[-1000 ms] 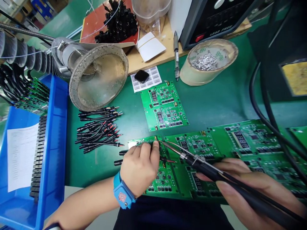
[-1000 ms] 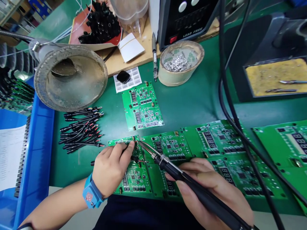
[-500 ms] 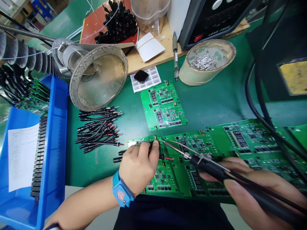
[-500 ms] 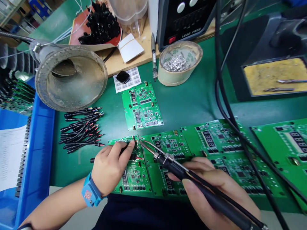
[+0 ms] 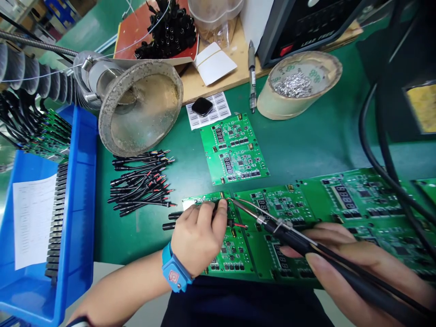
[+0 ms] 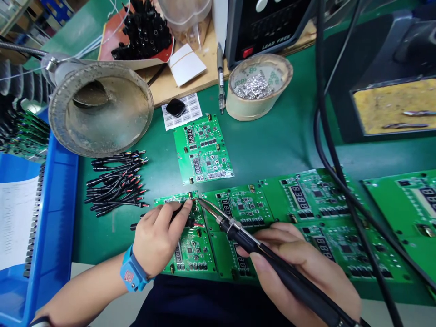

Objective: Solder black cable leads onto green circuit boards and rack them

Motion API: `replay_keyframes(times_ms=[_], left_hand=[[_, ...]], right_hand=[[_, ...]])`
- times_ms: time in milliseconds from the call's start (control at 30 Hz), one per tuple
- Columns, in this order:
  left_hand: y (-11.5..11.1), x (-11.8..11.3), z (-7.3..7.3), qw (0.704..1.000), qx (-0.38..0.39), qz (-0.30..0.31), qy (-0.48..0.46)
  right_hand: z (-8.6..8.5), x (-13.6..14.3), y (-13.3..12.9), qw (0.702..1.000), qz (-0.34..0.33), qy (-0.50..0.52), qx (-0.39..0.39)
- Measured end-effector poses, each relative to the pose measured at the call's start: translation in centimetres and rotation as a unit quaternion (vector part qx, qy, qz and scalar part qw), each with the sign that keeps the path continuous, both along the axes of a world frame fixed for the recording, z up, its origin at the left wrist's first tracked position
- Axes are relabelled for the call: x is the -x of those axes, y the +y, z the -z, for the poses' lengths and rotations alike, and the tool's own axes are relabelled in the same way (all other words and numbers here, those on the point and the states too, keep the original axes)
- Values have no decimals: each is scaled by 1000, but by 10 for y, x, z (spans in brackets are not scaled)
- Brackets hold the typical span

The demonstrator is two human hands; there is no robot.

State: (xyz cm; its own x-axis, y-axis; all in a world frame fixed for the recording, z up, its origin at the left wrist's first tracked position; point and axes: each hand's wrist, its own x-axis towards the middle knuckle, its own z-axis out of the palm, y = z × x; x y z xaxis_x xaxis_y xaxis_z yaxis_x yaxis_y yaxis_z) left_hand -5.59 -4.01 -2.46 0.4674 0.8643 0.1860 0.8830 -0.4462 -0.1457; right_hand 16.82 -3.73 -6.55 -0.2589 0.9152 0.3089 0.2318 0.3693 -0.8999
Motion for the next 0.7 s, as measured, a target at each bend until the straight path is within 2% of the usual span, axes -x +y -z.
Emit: replay_keyframes(times_ms=[300, 400, 567, 700], left_hand=[[0, 0, -1, 1000, 7, -6, -1], [0, 1, 0, 1000, 6, -7, -1], [1, 3, -1, 1000, 6, 2, 20], [2, 4, -2, 999, 13, 18, 39]], right_hand=[[4, -4, -4, 999, 21, 41, 29], [6, -6, -7, 999, 21, 34, 12], [5, -6, -9, 1000, -14, -14, -18], [1, 0, -7, 999, -5, -20, -37]])
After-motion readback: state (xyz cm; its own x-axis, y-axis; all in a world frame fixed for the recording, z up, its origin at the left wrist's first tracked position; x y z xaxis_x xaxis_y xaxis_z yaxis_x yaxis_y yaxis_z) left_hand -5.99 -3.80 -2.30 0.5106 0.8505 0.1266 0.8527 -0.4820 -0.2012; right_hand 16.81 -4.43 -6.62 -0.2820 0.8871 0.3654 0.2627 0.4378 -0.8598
